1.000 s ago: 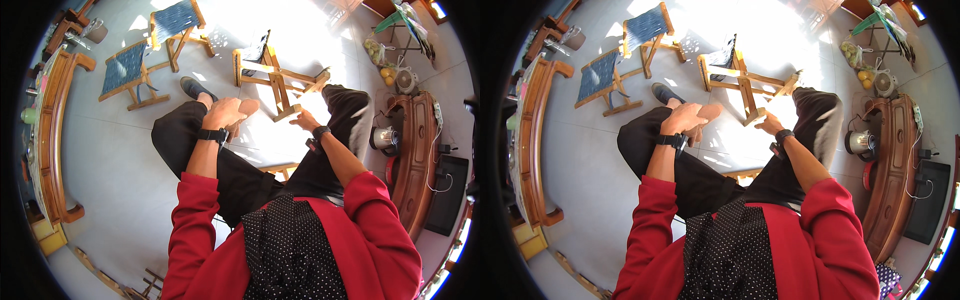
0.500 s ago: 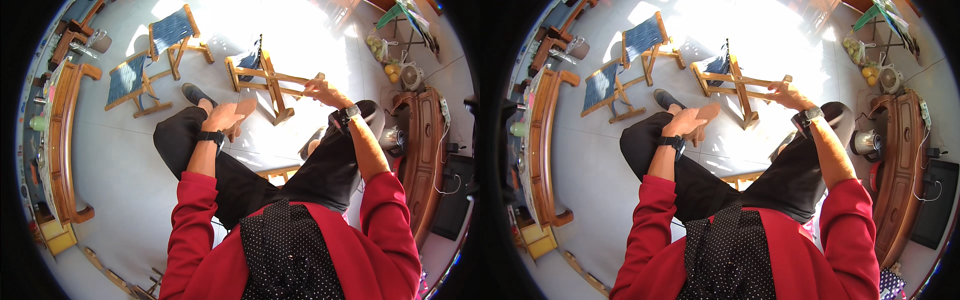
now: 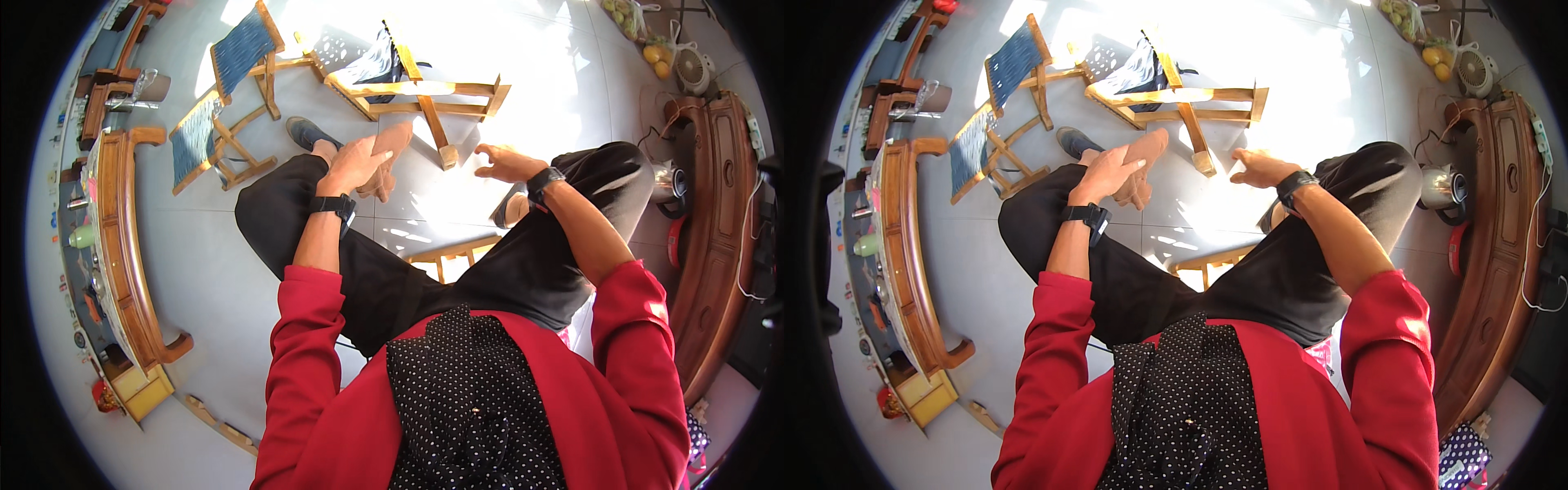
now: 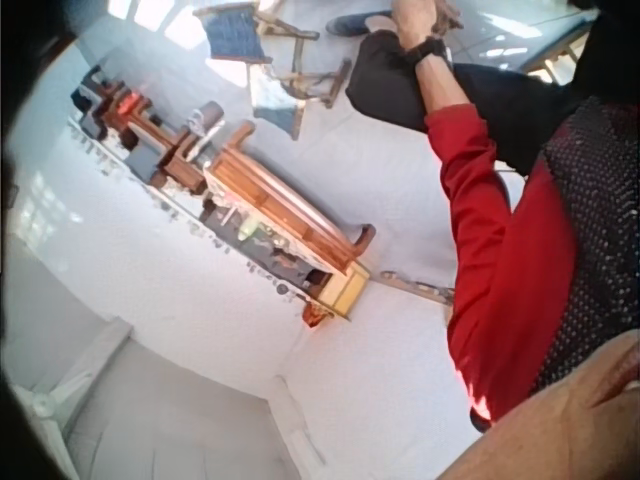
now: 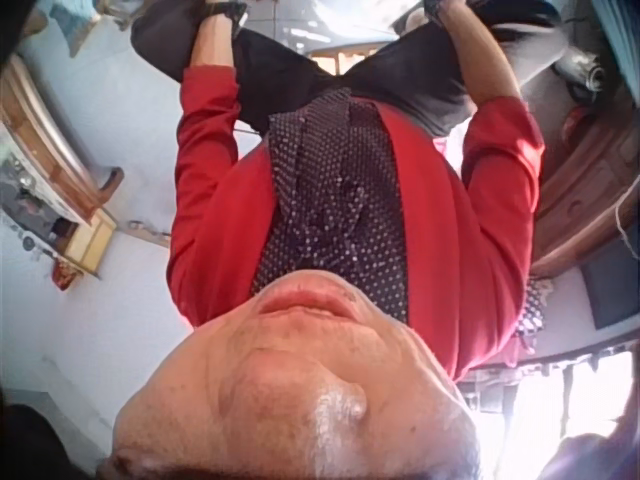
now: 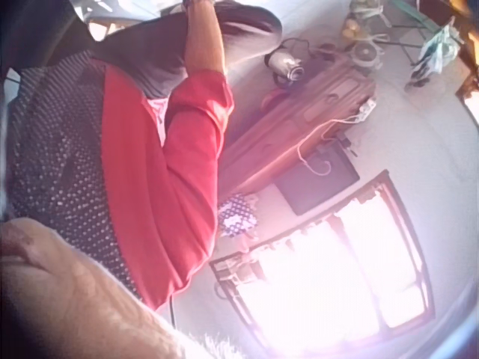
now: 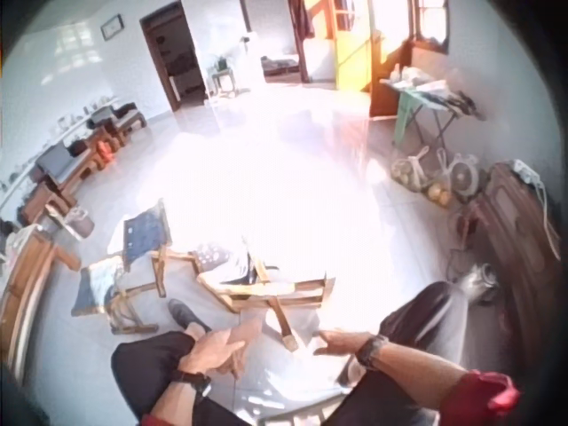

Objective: The person assembles a small wooden chair by hand, attaching the frame and weaving blue straps into the seat. They use a wooden mallet to tap joints into place and adjust the woven seat.

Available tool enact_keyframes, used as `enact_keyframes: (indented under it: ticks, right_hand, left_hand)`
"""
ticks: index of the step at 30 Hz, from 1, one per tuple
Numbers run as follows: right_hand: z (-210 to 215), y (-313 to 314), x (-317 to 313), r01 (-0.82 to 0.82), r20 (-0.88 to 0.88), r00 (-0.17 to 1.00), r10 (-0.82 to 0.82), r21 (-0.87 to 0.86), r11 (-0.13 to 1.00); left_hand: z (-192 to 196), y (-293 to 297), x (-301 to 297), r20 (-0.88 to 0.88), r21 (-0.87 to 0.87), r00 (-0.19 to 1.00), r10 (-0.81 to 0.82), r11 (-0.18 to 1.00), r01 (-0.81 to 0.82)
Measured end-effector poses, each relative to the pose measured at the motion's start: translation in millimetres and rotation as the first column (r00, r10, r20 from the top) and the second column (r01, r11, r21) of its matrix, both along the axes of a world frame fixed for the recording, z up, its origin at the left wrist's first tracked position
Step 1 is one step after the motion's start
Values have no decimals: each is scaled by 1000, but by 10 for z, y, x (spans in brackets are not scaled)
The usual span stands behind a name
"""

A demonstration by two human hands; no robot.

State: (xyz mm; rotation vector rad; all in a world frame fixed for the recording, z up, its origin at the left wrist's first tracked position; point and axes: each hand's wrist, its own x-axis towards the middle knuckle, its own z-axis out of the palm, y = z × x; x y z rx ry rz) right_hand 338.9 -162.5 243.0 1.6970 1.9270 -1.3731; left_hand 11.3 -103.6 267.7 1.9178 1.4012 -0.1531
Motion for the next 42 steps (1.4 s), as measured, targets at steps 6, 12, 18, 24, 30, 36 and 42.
enact_keyframes:
  ticks: [6,12,18,24,30,36,42]
  right_hand:
    - [-445,-85,-393,171,-233,963,-134,147,974]
    - [-799,-142,-595,317,-349,900,-259,120,941]
    - [-1162,-183,-627,309,-381,913,-148,405,861]
    - [-921,-161,-651,282,-359,922,-142,376,882]
    - [-707,-178,-629,320,-339,915,-220,276,906]
    - [-952,-116,-677,-296,160,955,249,487,821]
    - [-767,-153,-610,283,-304,935,-185,320,904]
  left_hand:
    - [96,-103,318,202,92,959,198,971,-220]
    - [-12,-736,1085,419,389,903,97,879,-275]
    - [-327,-579,1244,490,96,750,444,828,-552]
    - [-251,-297,1050,445,55,715,539,781,-623]
    - [-145,-700,1049,619,176,679,394,773,-610]
    - [-490,-652,1243,389,327,857,339,818,-472]
    - [-520,-312,985,417,-8,684,599,755,-656]
